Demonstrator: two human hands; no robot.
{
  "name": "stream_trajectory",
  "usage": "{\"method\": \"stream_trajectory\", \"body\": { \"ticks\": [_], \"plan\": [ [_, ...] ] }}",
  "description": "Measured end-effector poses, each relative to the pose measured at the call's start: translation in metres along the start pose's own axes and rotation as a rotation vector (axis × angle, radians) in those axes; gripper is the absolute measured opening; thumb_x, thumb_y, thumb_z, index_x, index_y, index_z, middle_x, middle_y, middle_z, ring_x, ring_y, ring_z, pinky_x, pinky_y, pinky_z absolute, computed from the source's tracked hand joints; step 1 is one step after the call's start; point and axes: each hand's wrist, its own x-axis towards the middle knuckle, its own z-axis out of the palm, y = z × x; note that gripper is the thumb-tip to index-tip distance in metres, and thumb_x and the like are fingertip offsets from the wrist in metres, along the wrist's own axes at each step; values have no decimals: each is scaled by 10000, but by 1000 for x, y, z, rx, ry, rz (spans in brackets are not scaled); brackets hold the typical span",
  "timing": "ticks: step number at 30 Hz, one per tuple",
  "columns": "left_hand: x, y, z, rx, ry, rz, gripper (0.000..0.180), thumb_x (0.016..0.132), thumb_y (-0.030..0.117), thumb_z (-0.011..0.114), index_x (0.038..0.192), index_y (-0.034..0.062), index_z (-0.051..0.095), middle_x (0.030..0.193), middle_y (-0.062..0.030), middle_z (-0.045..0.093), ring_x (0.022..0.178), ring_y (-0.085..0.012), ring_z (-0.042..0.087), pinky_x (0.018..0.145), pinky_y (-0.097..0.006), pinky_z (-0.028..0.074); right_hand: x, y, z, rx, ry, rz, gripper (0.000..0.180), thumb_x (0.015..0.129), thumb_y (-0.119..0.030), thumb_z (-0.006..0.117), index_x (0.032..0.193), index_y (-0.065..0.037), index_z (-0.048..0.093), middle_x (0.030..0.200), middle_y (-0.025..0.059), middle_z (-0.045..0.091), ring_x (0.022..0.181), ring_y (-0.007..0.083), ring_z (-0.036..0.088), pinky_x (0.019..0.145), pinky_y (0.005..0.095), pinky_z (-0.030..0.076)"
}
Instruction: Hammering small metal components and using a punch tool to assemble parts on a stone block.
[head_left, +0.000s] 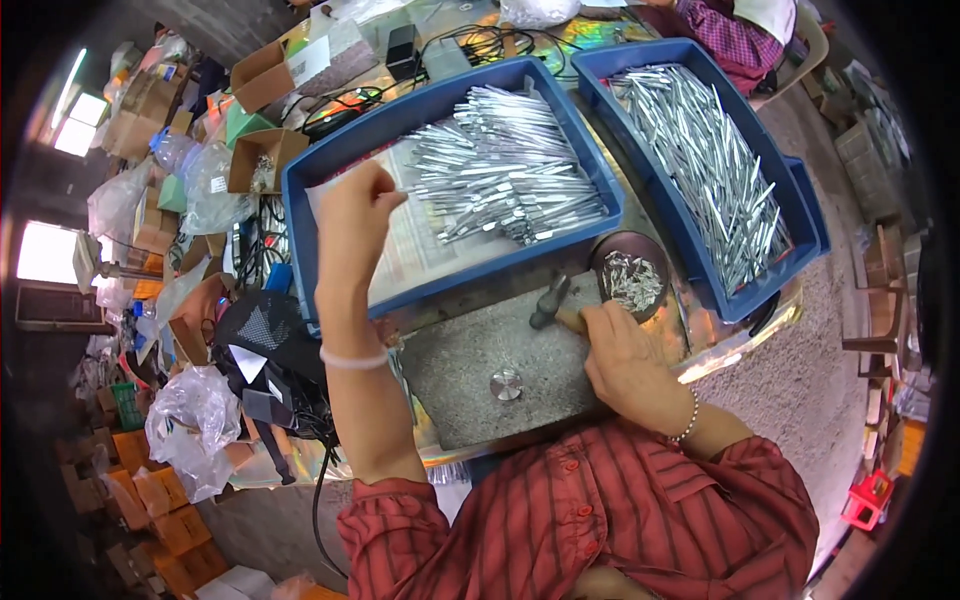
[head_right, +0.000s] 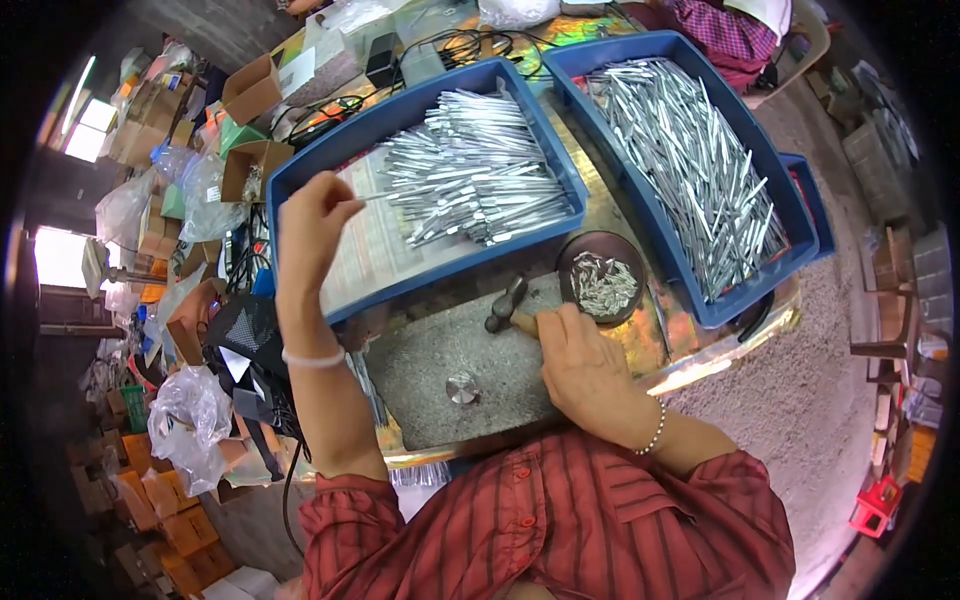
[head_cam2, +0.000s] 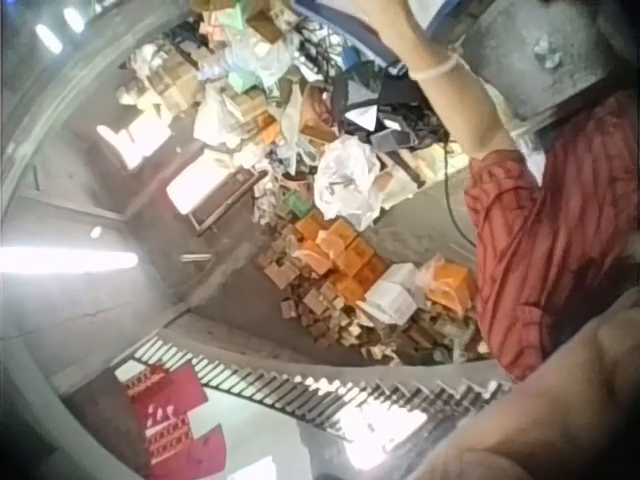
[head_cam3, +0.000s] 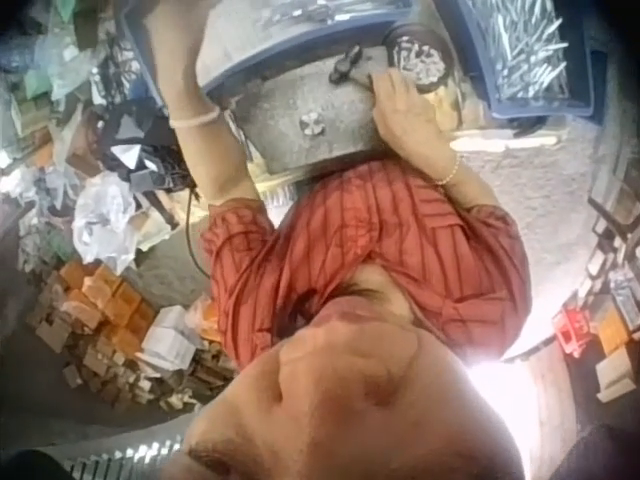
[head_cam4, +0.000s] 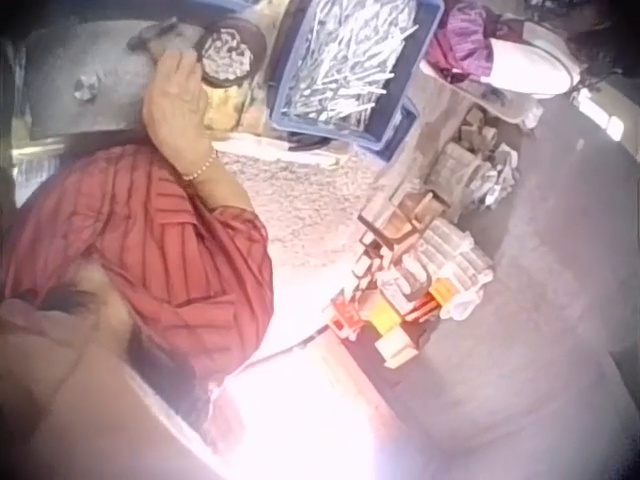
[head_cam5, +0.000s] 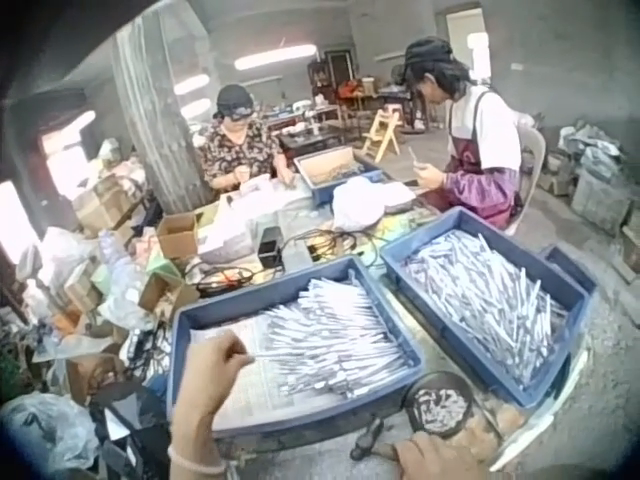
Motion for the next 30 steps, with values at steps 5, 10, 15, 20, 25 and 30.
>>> {"method": "stream_trajectory", "body": {
  "ticks": [5,10,15,20,25,30],
  "plan": [
    [-77,75,-41,-193,276,-47,77,775,5,637,801,-20,569,662,-64,565,597,-94,517,555,-228,414,-9,34,-5,310,208,85,354,736,-47,554,1082,-12,489,945,166,547,820,320,544,725,379,433],
    [-160,90,-47,-161,121,-77,119,725,-71,622,807,-7,563,728,-98,538,619,-182,517,563,-269,410,-2,70,-16,287,257,299,258,727,-56,583,967,28,539,818,152,546,690,285,527,610,357,414],
    [-199,92,-34,-67,-51,-30,159,707,-40,637,832,17,557,765,-127,531,715,-301,518,605,-361,402,22,91,2,120,325,137,249,710,-50,599,939,32,546,733,143,499,646,279,506,589,350,402],
    [-208,78,-16,-200,-13,64,135,715,-13,636,815,14,551,758,-128,519,718,-307,513,625,-371,400,23,98,9,59,259,229,289,741,-100,645,998,12,576,775,122,587,663,210,549,637,314,453],
    [-217,71,7,-257,154,37,169,720,13,644,852,27,539,788,-112,506,742,-292,521,632,-368,424,29,97,18,73,184,262,199,787,-135,620,848,39,546,660,139,537,579,189,456,577,316,411],
    [-223,61,19,-353,267,26,174,727,29,647,862,27,538,796,-108,497,748,-281,524,620,-358,435,30,108,22,90,154,255,191,797,-123,599,829,50,525,631,130,486,580,168,412,555,321,391]
  ]
}}
